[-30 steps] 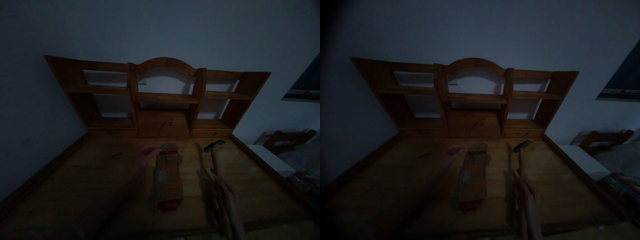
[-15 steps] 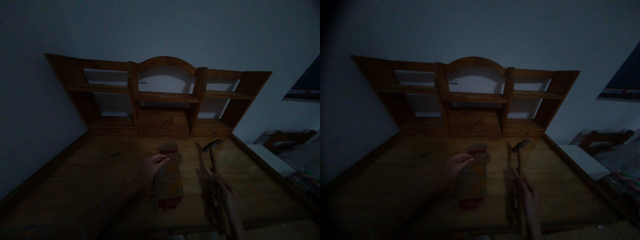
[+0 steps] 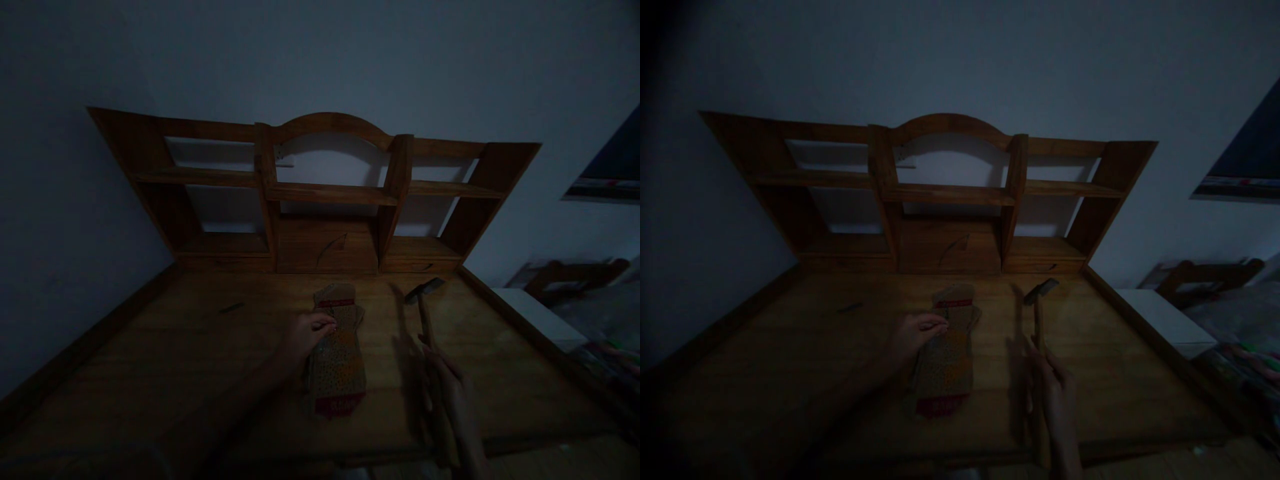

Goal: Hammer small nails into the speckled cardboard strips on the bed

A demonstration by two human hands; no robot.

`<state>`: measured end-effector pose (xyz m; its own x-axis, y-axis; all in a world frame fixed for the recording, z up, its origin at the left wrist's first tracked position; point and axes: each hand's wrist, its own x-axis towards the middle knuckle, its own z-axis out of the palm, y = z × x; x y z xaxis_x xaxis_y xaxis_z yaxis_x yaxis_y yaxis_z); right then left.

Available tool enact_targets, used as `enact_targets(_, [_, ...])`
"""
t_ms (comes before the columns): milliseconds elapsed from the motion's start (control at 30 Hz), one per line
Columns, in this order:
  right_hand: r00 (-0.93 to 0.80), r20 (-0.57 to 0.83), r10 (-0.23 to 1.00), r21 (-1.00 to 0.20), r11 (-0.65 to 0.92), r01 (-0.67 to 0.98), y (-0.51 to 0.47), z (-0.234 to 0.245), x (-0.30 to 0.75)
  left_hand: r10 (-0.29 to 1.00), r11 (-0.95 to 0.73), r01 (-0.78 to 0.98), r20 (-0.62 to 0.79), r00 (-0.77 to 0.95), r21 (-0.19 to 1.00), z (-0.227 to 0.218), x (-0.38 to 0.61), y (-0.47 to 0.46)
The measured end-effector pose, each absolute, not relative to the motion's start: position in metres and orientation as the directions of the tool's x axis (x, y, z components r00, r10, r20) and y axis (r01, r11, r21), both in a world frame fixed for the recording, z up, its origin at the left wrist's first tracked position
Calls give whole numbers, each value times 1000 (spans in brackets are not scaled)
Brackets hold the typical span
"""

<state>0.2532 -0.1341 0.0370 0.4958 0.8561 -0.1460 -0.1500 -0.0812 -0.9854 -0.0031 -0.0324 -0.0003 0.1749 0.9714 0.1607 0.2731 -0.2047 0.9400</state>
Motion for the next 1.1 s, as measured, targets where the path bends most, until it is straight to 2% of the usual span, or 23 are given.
enact_targets(100, [461,-192,866,-978,-130,-163,-135,34,255,971,-222,312,182,152,924,5,-3,-35])
enact_targets(300, [463,-122,878,-992,-90,-90,-134,36,259,963,-267,389,227,148,882,9,-4,-37])
enact_targets(467, [446,-122,887,-992,-96,-79,-132,27,262,959,-282,419,248,135,863,5,-3,-36])
enact_targets(700, [429,-187,884,-980,-137,-145,-136,37,253,963,-262,391,214,161,882,6,-2,-36])
enact_targets(867, [458,-126,880,-992,-102,-77,-135,38,255,968,-241,397,191,161,886,5,-2,-36])
enact_targets(1100, [439,-196,877,-968,-102,-229,-138,39,250,964,-264,397,231,129,879,-1,-3,-34])
